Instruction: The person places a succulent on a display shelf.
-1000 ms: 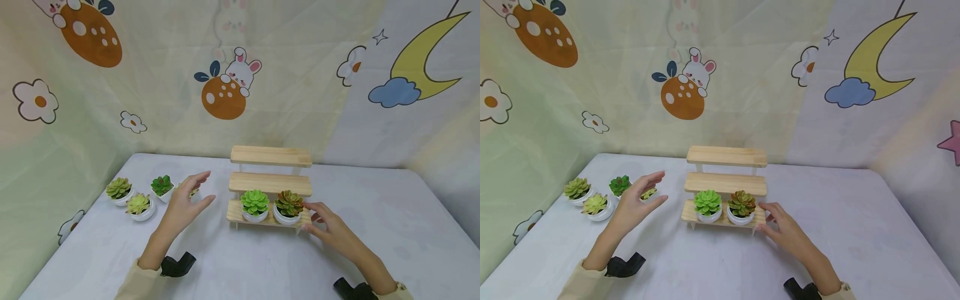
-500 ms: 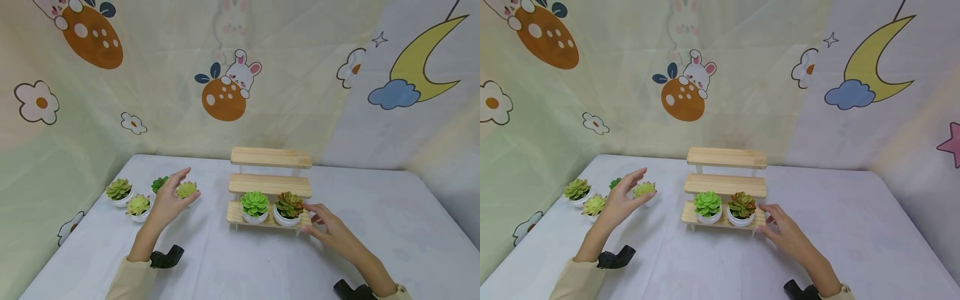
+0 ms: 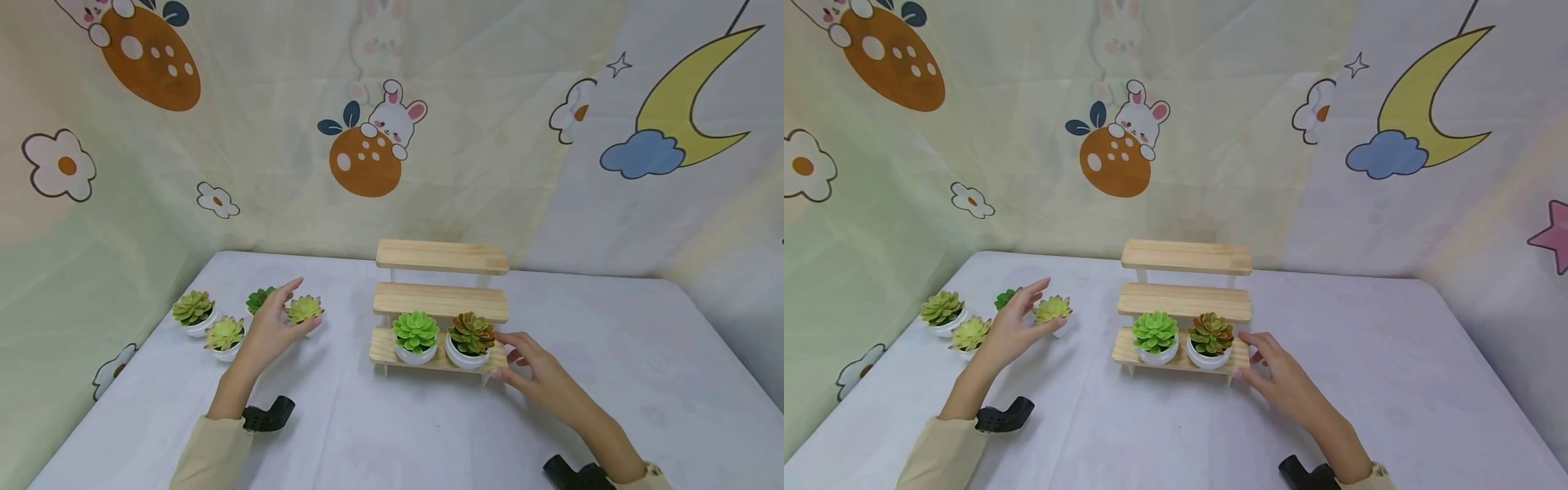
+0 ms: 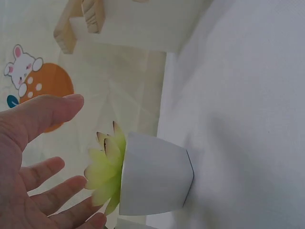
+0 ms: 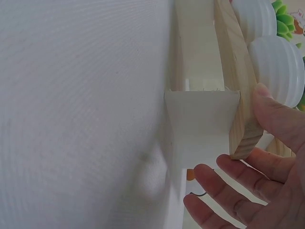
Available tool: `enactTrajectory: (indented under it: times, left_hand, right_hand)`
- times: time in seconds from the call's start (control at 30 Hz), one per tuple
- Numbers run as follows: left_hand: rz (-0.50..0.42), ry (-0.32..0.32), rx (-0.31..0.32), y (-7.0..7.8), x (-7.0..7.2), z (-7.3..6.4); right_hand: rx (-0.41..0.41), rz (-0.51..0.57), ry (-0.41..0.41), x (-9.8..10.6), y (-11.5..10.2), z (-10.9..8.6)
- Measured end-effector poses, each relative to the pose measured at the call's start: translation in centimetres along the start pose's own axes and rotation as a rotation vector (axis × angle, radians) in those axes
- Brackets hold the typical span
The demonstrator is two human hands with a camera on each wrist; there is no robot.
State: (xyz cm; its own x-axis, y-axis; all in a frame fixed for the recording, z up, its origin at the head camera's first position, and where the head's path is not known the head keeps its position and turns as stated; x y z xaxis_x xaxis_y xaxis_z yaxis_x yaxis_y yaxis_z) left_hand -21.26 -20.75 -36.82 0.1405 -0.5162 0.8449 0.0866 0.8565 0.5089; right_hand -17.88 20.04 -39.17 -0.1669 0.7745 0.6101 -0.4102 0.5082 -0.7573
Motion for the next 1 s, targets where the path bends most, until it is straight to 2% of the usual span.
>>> enactTrajectory:
  times: [0.27, 0.73, 1.0]
  left_hand:
    - [0.004, -0.030, 0.026, -0.4, -0.3, 0.1]
    - [-0.027, -0.038, 0.020, -0.4, -1.0, 0.3]
    - [-0.015, -0.043, 0.064, -0.6, -1.2, 0.4]
  right_hand:
    - [0.001, -0.008, -0.003, 0.0, -0.1, 0.1]
    - [-0.014, 0.001, -0.007, 0.0, -0.1, 0.0]
    - [-0.016, 0.000, -0.007, 0.0, -0.1, 0.0]
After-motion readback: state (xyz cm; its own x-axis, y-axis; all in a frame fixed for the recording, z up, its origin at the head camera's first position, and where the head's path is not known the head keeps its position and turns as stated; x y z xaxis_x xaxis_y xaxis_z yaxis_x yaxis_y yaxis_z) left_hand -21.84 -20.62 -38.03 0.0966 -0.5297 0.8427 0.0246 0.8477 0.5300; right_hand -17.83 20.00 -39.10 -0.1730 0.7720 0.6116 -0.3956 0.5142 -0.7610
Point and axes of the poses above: each hand's wrist, its own z-axis towards the middle knuckle, its own x-axis out of the back of the hand, y = z × x, the point moved 3 cm from there along z, towards the middle knuckle, and after that the axes turned 15 degrees about z, right-handed, at the moved point
